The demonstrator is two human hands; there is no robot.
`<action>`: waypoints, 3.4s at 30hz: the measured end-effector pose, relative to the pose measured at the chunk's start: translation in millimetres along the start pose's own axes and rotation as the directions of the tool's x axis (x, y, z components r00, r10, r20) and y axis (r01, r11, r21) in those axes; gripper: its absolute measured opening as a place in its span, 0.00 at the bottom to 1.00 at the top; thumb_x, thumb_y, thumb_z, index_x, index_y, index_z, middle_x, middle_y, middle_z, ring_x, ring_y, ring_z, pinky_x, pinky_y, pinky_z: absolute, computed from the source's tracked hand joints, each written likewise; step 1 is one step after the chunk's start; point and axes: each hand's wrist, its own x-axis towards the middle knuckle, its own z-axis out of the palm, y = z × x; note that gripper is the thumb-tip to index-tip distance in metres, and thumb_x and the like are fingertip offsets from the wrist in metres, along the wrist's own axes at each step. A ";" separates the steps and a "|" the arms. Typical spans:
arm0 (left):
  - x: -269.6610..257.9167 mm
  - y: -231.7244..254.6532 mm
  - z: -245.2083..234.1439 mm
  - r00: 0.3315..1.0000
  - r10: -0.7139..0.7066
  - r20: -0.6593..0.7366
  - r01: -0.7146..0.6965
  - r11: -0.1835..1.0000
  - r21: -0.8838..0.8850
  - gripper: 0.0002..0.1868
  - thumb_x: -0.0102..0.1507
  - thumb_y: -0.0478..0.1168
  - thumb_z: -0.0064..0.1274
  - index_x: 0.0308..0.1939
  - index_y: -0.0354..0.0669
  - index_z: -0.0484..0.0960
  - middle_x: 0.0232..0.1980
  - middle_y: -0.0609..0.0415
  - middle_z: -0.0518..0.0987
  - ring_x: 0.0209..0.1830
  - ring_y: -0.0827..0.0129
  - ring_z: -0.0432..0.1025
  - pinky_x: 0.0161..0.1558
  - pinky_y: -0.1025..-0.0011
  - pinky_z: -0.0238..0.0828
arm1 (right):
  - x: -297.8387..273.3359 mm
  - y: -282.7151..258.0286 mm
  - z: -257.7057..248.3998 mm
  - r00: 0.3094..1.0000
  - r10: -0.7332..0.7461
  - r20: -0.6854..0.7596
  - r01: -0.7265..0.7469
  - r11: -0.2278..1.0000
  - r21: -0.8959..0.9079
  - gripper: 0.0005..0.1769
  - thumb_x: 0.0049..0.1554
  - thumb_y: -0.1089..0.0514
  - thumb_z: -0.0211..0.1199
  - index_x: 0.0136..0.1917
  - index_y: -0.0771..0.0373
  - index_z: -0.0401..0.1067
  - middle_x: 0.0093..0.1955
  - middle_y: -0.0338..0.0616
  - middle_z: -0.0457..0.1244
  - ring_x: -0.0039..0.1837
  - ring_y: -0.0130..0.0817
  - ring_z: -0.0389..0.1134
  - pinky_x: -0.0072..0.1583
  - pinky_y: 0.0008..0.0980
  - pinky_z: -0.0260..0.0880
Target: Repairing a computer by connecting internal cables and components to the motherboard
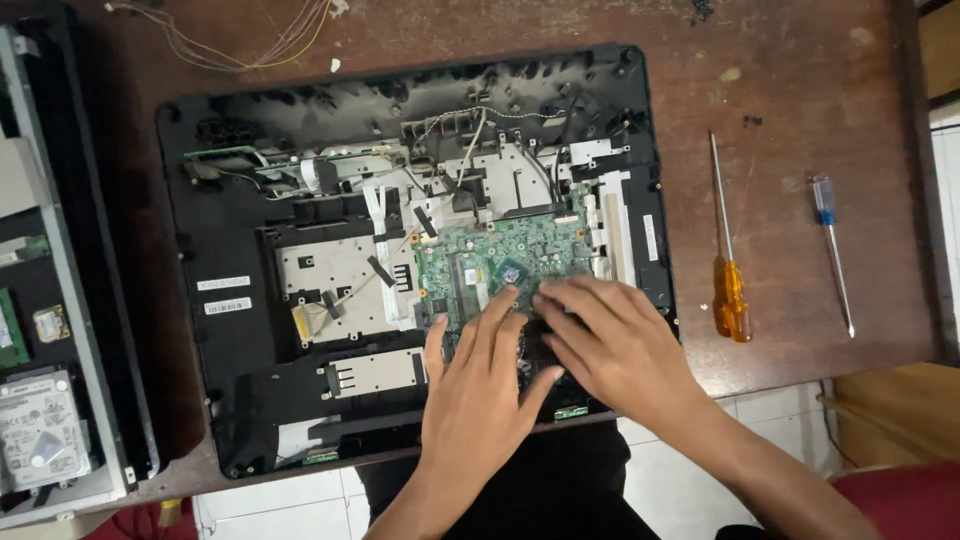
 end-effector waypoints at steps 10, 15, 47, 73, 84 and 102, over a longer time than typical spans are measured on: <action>2.0 0.1 -1.1 0.998 0.037 -0.042 -0.033 0.996 0.085 0.26 0.65 0.56 0.52 0.60 0.45 0.73 0.73 0.55 0.69 0.67 0.66 0.66 0.72 0.50 0.43 | -4.9 -1.1 7.4 0.990 -0.073 0.125 0.101 0.966 -0.239 0.15 0.64 0.58 0.54 0.62 0.62 0.74 0.66 0.38 0.64 0.70 0.34 0.64 0.63 0.35 0.63; 2.9 1.3 -4.2 0.997 0.048 -0.065 -0.040 0.992 0.118 0.23 0.64 0.51 0.53 0.58 0.44 0.75 0.71 0.55 0.71 0.65 0.67 0.68 0.70 0.50 0.47 | -10.3 5.0 14.1 0.988 -0.045 0.147 0.078 0.971 -0.227 0.15 0.64 0.57 0.54 0.63 0.57 0.74 0.66 0.33 0.65 0.72 0.32 0.63 0.63 0.35 0.60; 2.0 1.6 -2.5 0.997 0.038 -0.064 -0.034 0.997 0.068 0.22 0.64 0.45 0.50 0.61 0.45 0.72 0.72 0.58 0.69 0.60 0.67 0.69 0.70 0.51 0.48 | 1.3 10.2 18.6 0.967 0.240 0.081 -0.250 0.848 0.467 0.15 0.58 0.69 0.65 0.56 0.64 0.66 0.53 0.47 0.66 0.56 0.44 0.68 0.58 0.39 0.69; 2.2 1.5 -3.7 0.997 0.046 -0.063 -0.041 0.995 0.086 0.22 0.63 0.43 0.49 0.61 0.46 0.73 0.72 0.57 0.69 0.62 0.67 0.69 0.71 0.51 0.46 | 3.3 17.3 17.4 0.992 0.115 0.057 -0.128 0.898 0.421 0.17 0.60 0.66 0.65 0.61 0.63 0.66 0.54 0.48 0.67 0.57 0.45 0.69 0.60 0.44 0.71; 1.3 0.1 -3.1 0.998 0.028 -0.059 -0.026 0.999 0.033 0.22 0.63 0.42 0.50 0.61 0.44 0.72 0.73 0.56 0.68 0.61 0.66 0.69 0.70 0.50 0.47 | 7.6 14.6 4.0 0.994 0.112 -0.013 -0.097 0.909 0.405 0.16 0.61 0.65 0.66 0.60 0.64 0.66 0.54 0.47 0.69 0.56 0.42 0.73 0.59 0.41 0.75; 2.1 0.3 -5.4 0.995 0.053 -0.084 -0.044 0.994 0.101 0.20 0.63 0.44 0.49 0.58 0.45 0.76 0.71 0.56 0.70 0.63 0.69 0.69 0.70 0.52 0.47 | -0.2 21.6 18.7 0.991 0.125 0.052 -0.135 0.906 0.400 0.22 0.59 0.65 0.68 0.64 0.63 0.64 0.55 0.51 0.69 0.56 0.44 0.74 0.59 0.41 0.75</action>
